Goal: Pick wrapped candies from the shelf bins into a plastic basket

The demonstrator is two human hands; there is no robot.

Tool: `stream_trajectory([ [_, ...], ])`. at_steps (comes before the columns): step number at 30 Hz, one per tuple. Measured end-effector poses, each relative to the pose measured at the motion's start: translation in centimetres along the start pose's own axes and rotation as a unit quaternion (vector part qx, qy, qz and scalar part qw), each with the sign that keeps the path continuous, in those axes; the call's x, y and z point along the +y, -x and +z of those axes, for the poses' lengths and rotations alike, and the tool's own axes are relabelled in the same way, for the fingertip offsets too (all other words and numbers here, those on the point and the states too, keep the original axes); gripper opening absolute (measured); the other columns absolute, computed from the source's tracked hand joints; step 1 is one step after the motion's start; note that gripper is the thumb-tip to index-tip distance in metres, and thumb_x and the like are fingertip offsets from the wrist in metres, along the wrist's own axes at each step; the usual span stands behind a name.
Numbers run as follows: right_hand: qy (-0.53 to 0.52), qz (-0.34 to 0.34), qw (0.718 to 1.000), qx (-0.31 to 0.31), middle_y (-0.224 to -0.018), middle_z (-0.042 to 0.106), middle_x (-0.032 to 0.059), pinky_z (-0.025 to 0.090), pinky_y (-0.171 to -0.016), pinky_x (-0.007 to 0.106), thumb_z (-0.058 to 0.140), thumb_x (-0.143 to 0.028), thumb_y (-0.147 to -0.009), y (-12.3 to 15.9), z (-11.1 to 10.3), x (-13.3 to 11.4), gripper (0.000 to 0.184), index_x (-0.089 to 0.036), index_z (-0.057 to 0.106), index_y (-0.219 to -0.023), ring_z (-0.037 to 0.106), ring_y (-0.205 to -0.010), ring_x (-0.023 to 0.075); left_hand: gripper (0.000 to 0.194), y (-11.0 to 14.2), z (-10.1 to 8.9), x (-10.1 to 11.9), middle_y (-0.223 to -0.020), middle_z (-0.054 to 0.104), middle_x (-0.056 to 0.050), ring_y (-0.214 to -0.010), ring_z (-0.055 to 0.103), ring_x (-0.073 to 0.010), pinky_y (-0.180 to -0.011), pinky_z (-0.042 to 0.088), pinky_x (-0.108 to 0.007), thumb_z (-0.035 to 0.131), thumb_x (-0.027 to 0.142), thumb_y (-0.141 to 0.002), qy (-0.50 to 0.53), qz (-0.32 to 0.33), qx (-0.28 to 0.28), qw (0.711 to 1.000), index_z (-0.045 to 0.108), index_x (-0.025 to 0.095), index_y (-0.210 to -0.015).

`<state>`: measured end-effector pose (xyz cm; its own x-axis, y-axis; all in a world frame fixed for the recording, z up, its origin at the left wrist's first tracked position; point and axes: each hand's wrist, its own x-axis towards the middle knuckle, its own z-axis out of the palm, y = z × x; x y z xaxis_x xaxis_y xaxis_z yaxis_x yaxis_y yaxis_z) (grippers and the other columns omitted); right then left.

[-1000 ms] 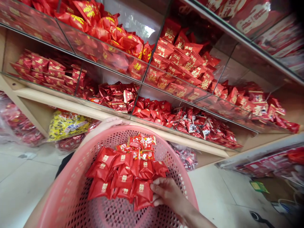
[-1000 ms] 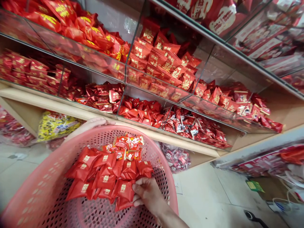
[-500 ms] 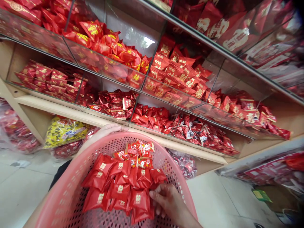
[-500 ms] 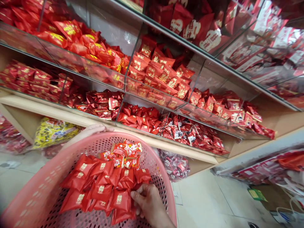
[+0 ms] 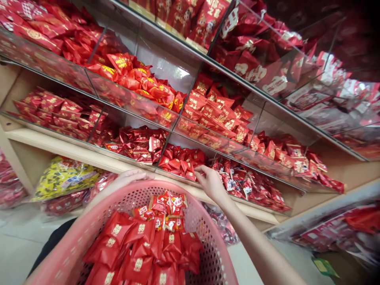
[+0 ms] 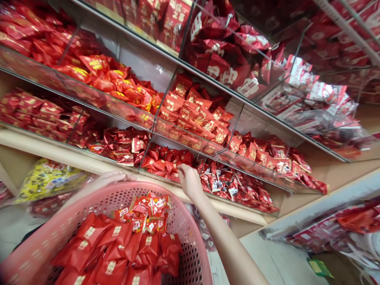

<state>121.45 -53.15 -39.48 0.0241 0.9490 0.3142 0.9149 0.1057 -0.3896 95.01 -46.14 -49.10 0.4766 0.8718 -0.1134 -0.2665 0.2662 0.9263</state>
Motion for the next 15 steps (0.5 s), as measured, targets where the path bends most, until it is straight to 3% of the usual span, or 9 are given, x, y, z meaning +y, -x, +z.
stream_trajectory([
  [3,0.134,-0.094,0.986,-0.031,-0.108,0.060,0.0093,0.040,-0.082,0.029,0.042,-0.015,-0.083,-2.9,0.8,1.6,0.033,-0.017,0.055,-0.113,0.054,-0.097,0.0186,0.025,-0.5,-0.4,-0.2,-0.098,0.066,-0.009,-0.097,0.058,-0.0249,-0.085,0.044,-0.030,0.069,0.028,-0.067,0.007,0.001,-0.016,1.000,0.068,0.012,-0.085],
  [6,0.219,-0.151,0.960,-0.091,-0.123,0.051,0.0102,0.037,-0.089,0.033,0.049,-0.013,-0.078,-4.9,1.5,2.5,0.047,-0.017,0.045,-0.125,0.047,-0.107,0.0207,0.023,-0.7,-0.6,-0.3,-0.098,0.066,-0.008,-0.095,0.059,-0.0237,-0.086,0.044,-0.030,0.071,0.031,-0.064,0.030,-0.016,-0.034,0.999,0.068,0.013,-0.079],
  [15,0.240,-0.160,0.945,-0.153,-0.124,0.053,0.0096,0.036,-0.088,0.039,0.057,-0.019,-0.075,-7.0,2.3,2.6,0.053,-0.018,0.045,-0.127,0.045,-0.109,0.0278,0.031,-0.5,-0.2,0.1,-0.100,0.066,-0.010,-0.096,0.059,-0.0240,-0.088,0.043,-0.029,0.075,0.036,-0.058,0.030,-0.021,-0.038,0.999,0.067,0.013,-0.077],
])
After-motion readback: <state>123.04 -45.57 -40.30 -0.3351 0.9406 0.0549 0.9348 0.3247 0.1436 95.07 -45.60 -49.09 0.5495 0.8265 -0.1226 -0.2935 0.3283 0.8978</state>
